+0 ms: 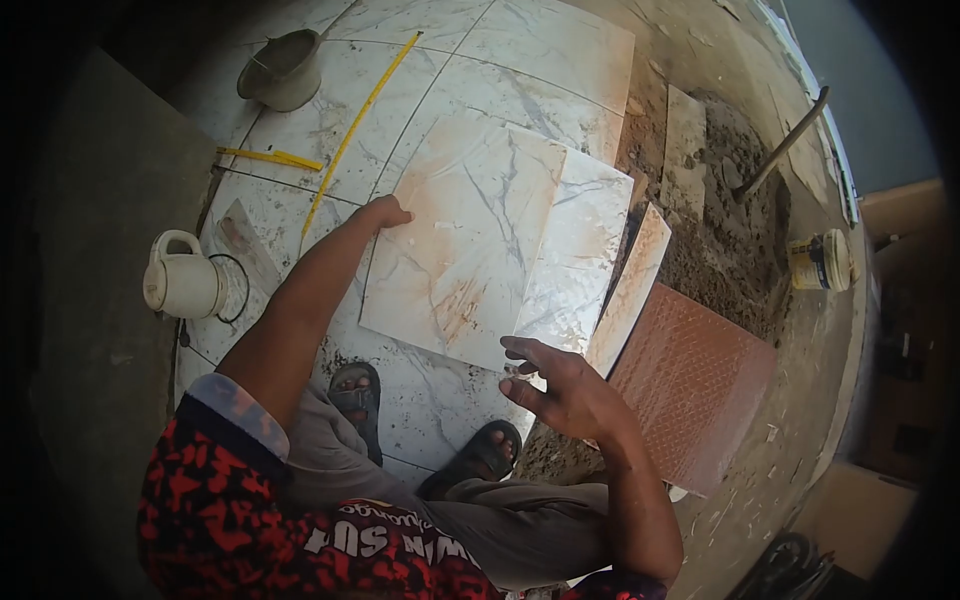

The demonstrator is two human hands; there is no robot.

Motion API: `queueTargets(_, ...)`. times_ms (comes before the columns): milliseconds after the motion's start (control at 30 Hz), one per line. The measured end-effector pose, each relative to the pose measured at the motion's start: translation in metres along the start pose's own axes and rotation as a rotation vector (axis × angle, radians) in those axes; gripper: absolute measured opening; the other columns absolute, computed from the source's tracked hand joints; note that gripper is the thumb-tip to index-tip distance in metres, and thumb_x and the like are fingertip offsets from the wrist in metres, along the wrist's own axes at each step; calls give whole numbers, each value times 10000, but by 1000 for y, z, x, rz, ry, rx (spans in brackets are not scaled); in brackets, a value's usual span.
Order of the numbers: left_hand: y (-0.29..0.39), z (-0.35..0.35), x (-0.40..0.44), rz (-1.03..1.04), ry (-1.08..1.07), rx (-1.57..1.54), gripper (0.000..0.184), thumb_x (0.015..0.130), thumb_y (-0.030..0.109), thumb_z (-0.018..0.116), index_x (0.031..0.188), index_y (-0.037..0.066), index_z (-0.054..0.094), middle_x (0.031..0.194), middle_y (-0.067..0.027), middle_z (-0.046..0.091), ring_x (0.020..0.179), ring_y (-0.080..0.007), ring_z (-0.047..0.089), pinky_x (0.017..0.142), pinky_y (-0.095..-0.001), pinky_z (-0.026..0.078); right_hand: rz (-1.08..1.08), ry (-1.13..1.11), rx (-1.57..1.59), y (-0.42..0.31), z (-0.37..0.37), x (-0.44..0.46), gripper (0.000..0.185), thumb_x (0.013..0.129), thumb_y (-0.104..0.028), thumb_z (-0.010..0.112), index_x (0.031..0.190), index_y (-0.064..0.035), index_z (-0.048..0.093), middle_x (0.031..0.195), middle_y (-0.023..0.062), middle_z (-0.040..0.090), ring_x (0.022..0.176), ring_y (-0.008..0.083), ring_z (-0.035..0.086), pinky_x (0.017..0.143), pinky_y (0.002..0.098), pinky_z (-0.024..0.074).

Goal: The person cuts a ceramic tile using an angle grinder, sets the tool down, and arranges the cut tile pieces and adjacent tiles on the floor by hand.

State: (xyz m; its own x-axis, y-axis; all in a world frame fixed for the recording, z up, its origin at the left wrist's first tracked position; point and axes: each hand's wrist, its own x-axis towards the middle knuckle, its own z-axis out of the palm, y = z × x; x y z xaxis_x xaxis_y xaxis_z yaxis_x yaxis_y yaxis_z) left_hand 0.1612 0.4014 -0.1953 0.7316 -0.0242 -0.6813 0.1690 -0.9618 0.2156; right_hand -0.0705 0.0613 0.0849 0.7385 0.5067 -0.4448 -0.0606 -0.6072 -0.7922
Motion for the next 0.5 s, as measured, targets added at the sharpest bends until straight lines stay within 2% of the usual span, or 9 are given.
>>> queueTargets(100,2,-11,-14,-81,-52,-88,659,832,515,641,1221,-16,622,1297,-217,588,1195,-345,575,992,-417,468,54,-17,-65,-3,0,-7,549,924,-324,651,1345,-8,496,1250,193,618,1078,313,644,900,412,523)
queueTargets(133,1,-18,-18,-88,-33,-94,659,832,515,641,1221,-16,622,1297,-217,588,1195,-345,575,992,-417,468,70,-20,-108,-9,1,-8,536,925,-314,650,1344,-15,500,1233,228,614,1098,328,630,917,408,510)
queueTargets(233,5,-38,-28,-58,-17,-14,652,820,503,654,1221,-11,627,1298,-233,581,1203,-338,570,995,-408,463,-22,-1,-114,-5,0,-7,543,918,-314,658,1347,-21,500,1238,229,612,1098,340,629,912,408,511)
queueTargets(300,5,-50,-28,17,28,59,582,814,465,661,1141,-16,664,1161,-221,660,1032,-327,663,883,-411,523,61,52,-78,9,0,5,536,917,-311,660,1344,-26,508,1248,229,608,1086,343,634,904,407,515)
queueTargets(367,8,-65,-28,-44,48,-120,447,810,388,675,976,-26,693,911,-173,712,763,-284,702,714,-418,557,150,54,-79,29,0,12,526,907,-287,677,1329,-13,523,1212,225,631,1046,320,656,872,404,528)
queueTargets(400,6,-66,-24,-10,108,-289,333,802,313,687,827,-20,679,690,-112,670,556,-230,653,572,-392,539,197,44,-97,41,-1,14,525,902,-271,687,1323,-3,526,1191,225,642,1023,308,667,855,400,535)
queueTargets(433,4,-67,-20,33,144,-444,278,793,268,691,774,-9,672,642,-103,650,553,-210,650,563,-364,536,206,45,-109,53,-3,14,521,896,-252,694,1318,5,527,1174,224,649,997,298,676,836,393,541)
queueTargets(500,16,-71,-20,74,249,-453,221,776,221,659,731,5,665,639,-99,674,578,-215,671,579,-354,544,193,64,-117,62,-3,8,514,890,-224,701,1311,17,529,1150,222,658,956,282,690,808,380,549)
